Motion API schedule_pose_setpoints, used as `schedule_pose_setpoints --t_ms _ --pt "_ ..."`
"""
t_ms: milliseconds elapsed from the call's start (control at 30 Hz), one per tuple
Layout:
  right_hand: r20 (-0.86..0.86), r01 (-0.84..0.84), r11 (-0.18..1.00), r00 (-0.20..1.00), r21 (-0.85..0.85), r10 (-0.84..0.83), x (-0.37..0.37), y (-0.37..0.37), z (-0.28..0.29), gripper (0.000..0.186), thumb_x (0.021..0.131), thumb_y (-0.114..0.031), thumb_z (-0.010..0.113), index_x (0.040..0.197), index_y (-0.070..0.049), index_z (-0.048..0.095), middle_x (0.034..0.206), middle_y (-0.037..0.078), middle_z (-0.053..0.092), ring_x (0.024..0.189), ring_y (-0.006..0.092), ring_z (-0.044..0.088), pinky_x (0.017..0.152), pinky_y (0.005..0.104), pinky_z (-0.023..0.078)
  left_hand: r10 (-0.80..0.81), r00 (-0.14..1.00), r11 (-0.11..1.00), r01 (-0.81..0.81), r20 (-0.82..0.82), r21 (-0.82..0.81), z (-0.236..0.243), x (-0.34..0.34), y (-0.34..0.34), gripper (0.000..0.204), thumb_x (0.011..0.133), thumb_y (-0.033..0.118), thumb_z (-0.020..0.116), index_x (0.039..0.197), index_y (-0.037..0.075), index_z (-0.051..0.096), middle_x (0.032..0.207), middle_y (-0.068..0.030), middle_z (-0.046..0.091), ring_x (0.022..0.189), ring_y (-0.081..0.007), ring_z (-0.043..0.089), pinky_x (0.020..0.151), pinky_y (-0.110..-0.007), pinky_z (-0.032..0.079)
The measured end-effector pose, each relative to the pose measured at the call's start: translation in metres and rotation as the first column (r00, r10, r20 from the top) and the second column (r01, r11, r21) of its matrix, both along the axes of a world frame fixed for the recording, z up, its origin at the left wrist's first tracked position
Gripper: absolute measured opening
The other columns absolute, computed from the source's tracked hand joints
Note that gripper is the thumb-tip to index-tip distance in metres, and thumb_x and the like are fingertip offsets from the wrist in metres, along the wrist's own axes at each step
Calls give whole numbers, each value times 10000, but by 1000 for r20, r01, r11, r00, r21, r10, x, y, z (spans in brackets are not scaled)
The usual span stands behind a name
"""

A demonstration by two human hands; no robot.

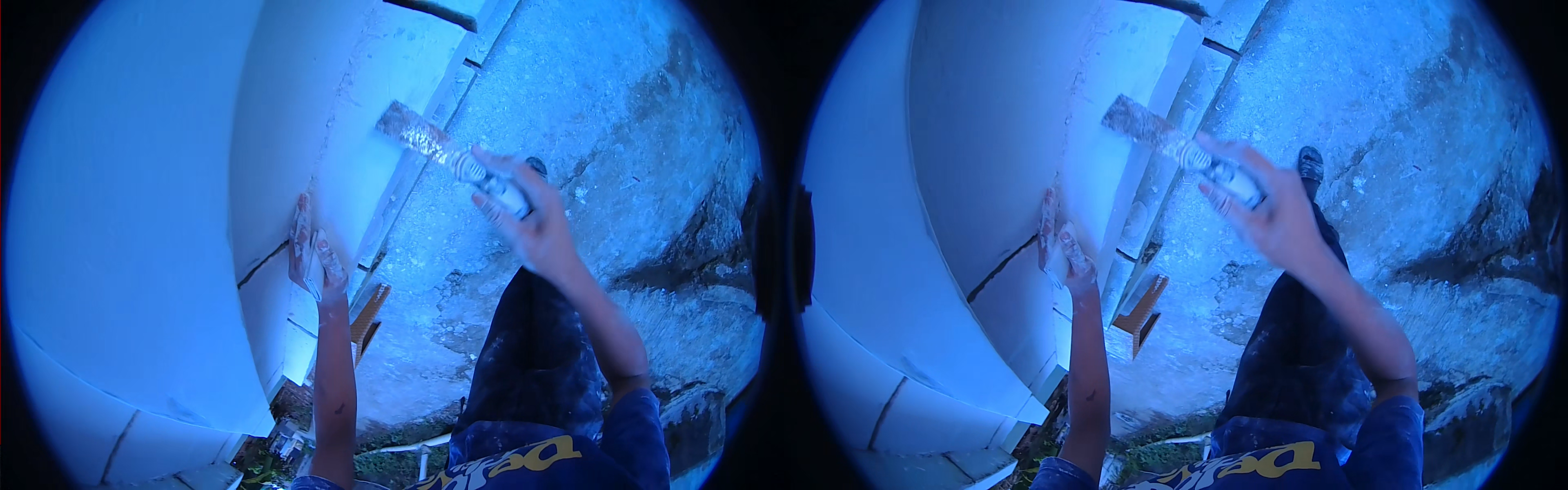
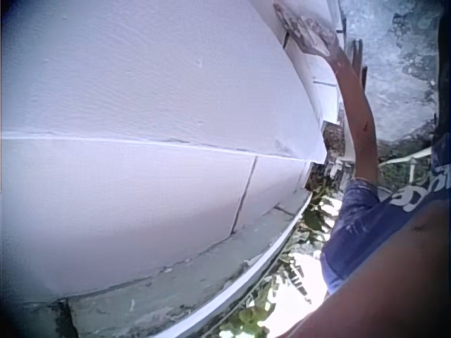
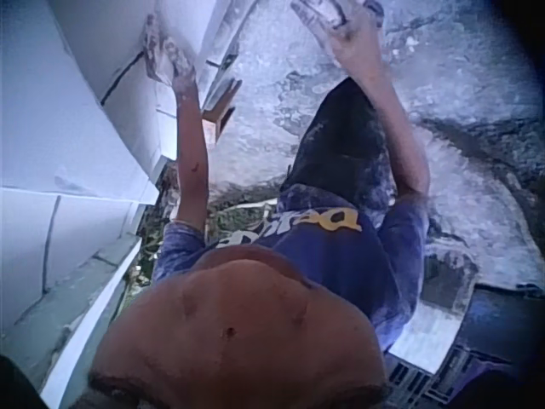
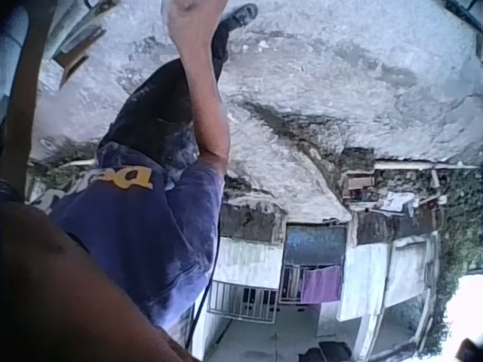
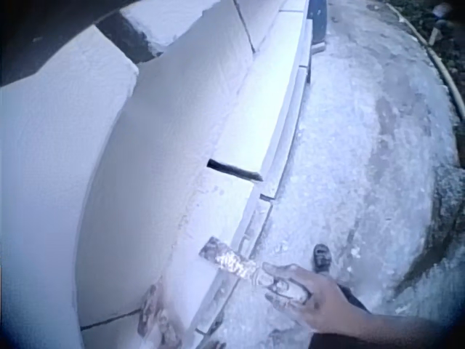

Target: Apply plaster or filler to wall cracks and smooth with a spatula and sponge.

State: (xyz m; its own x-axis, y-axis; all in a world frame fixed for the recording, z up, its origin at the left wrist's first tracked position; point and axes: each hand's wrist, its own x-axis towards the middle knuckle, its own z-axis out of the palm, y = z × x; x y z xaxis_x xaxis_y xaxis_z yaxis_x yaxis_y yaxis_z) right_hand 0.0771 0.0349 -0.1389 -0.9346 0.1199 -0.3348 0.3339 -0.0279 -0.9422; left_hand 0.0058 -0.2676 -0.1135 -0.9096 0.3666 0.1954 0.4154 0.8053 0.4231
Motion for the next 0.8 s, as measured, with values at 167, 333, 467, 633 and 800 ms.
schedule_pose_setpoints --t_ms 167,333,467,633,800 --pt "-67 -263 965 962 14 264 18 -13 -1 483 933 -170 723 1396 -98 609 1023 105 739 771 183 708 733 343 559 23 1000 998 -21 21 -60 1 2 -5 533 1073 327 408 1351 -98 571 1381 -263 598 1231 -434 605 1027 -474 490" --pt "-109 19 995 994 103 -8 7 -12 -10 491 947 -247 690 1423 -177 591 830 131 727 571 210 684 576 335 563 6 1000 999 -6 -3 -49 -1 -1 -3 510 1071 304 402 1340 -93 574 1375 -261 602 1228 -441 602 1030 -484 490" --pt "-83 -245 935 958 258 274 21 -28 2 496 938 -244 689 1424 -255 594 873 126 745 552 243 676 569 349 565 -29 1000 996 29 4 -84 6 -3 -4 489 1068 277 402 1343 -93 563 1390 -250 594 1245 -428 593 1047 -485 485" --pt "-228 279 949 943 144 -243 -10 2 -5 468 927 -179 741 1371 -80 628 1081 91 729 837 196 715 771 312 567 -56 998 996 55 -7 -68 1 -3 -3 465 1059 251 432 1344 -94 560 1399 -248 586 1254 -420 587 1052 -483 483" --pt "-48 -182 978 981 105 188 33 -55 -3 468 929 -199 735 1383 -144 635 988 88 749 676 149 668 660 312 545 -90 995 995 92 -49 38 -12 3 0 449 1048 238 470 1328 -99 569 1373 -254 597 1240 -412 597 1049 -484 481"
